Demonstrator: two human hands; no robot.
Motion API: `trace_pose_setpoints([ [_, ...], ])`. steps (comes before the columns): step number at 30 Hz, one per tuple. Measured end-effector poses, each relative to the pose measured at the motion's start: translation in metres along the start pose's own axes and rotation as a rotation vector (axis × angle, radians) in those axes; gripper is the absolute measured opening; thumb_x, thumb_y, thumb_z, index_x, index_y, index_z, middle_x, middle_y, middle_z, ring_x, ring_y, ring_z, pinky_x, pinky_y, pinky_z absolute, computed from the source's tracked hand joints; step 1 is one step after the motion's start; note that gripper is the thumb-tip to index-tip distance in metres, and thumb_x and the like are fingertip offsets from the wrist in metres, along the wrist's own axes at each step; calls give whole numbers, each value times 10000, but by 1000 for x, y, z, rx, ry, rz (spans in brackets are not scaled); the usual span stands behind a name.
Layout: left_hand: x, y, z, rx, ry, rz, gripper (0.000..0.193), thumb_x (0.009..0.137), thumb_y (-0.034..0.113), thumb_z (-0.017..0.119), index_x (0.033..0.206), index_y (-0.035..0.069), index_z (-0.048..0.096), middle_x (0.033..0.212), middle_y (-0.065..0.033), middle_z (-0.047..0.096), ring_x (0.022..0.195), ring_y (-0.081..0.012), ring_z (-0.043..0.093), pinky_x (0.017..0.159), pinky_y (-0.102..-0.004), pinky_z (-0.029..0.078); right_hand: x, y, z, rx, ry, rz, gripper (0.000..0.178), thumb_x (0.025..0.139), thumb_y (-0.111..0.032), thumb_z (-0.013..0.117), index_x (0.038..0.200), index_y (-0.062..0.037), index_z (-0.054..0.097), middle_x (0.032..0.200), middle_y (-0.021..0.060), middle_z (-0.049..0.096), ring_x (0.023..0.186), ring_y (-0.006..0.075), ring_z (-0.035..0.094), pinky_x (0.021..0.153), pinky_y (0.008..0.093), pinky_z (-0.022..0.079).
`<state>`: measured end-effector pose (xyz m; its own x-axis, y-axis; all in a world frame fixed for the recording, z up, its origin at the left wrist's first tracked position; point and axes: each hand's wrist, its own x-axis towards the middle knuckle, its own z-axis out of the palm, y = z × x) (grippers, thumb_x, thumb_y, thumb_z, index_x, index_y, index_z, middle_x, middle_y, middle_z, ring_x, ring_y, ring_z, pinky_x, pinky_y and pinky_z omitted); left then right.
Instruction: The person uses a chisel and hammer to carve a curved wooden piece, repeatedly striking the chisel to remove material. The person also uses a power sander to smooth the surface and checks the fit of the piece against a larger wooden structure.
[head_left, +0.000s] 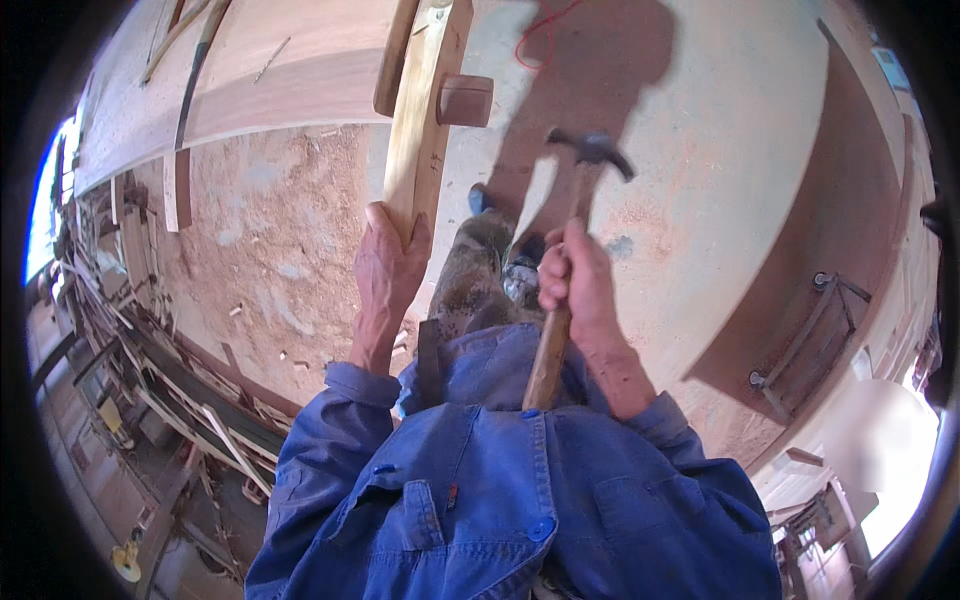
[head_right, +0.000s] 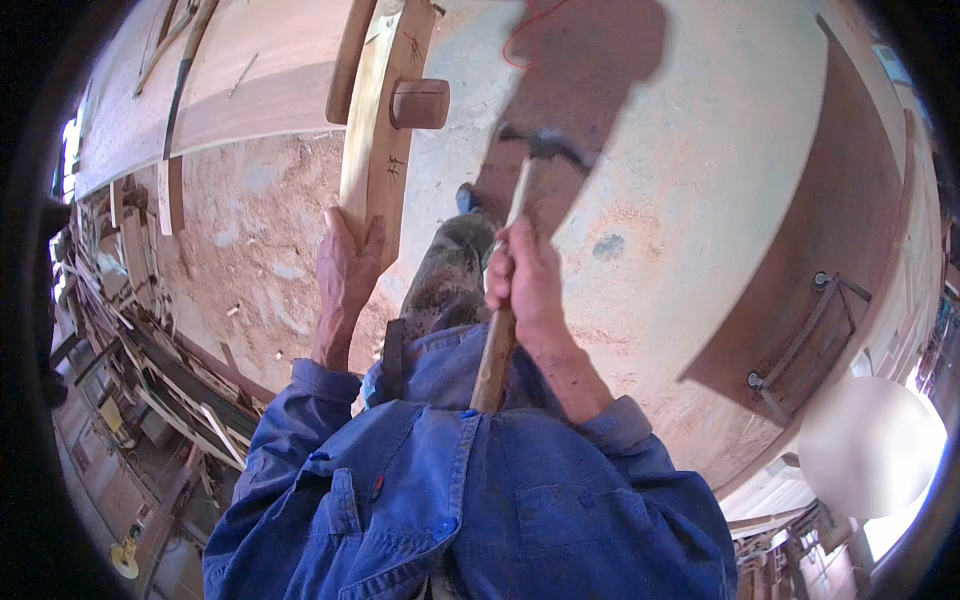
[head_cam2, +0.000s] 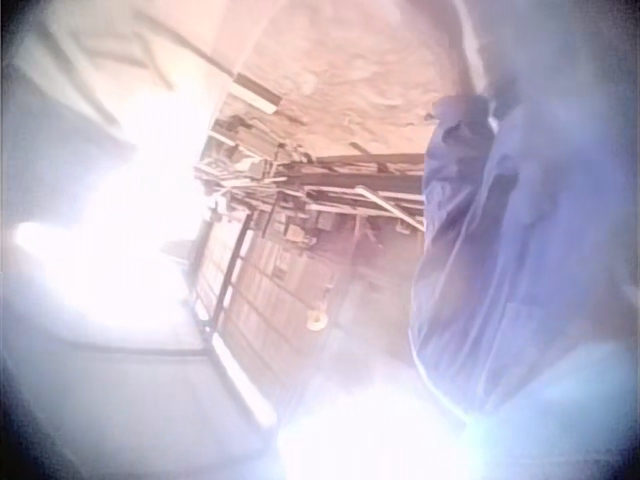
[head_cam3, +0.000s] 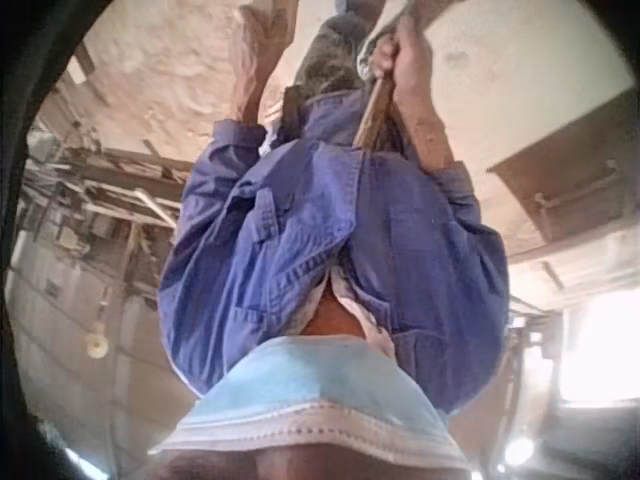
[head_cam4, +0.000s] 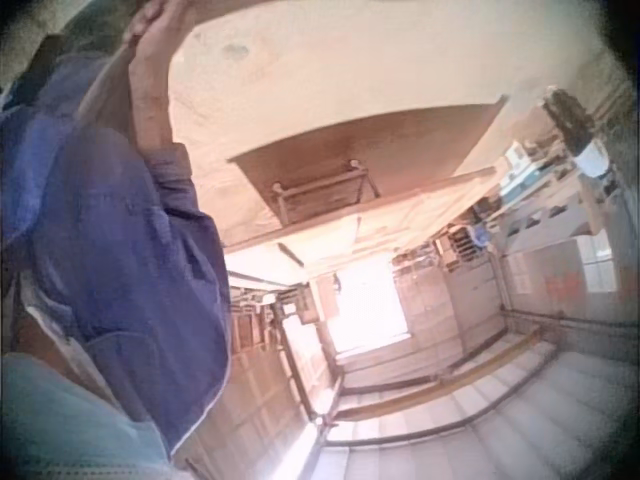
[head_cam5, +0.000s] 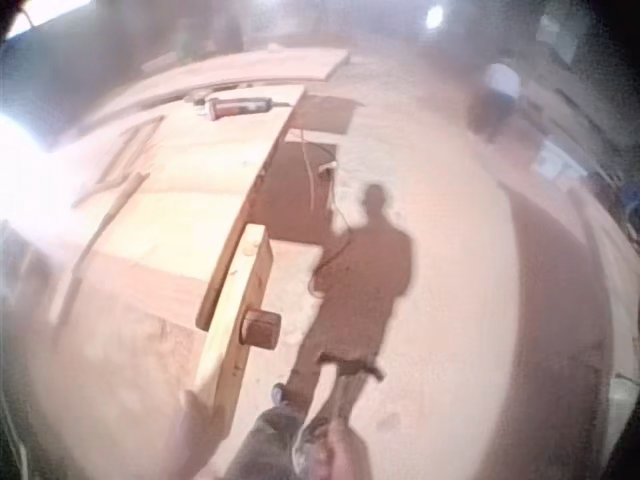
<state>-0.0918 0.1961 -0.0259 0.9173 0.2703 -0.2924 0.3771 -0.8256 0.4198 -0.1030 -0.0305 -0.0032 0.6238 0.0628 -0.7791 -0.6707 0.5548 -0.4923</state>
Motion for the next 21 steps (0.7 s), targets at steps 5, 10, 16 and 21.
trace_pose_setpoints([
  [5,1,-4,-13,-26,-52,52,465,883,301,634,1146,-25,431,977,-293,630,877,-472,637,740,-504,507,17,30,16,242,109,11,345,1013,-425,481,935,-90,461,639,-28,417,486,70,405,430,254,379],
  [10,7,-20,-20,-88,-90,265,764,824,209,681,1432,-33,288,1426,-263,356,1240,-427,483,967,-455,483,25,63,81,40,-6,101,357,992,-424,513,868,-92,466,631,-35,411,477,70,398,424,258,378],
  [16,10,-29,-11,-181,-71,314,787,800,184,676,1431,-38,261,1375,-276,390,1207,-447,494,965,-469,473,19,56,66,169,145,1,339,1009,-405,494,863,-99,484,634,-53,414,483,53,396,418,234,359],
  [21,16,-25,-18,-214,-169,300,793,798,180,670,1432,-35,246,1342,-276,417,1178,-451,506,938,-477,476,6,63,101,-61,-11,75,344,1001,-409,517,861,-97,479,625,-43,426,473,64,418,410,245,367],
])
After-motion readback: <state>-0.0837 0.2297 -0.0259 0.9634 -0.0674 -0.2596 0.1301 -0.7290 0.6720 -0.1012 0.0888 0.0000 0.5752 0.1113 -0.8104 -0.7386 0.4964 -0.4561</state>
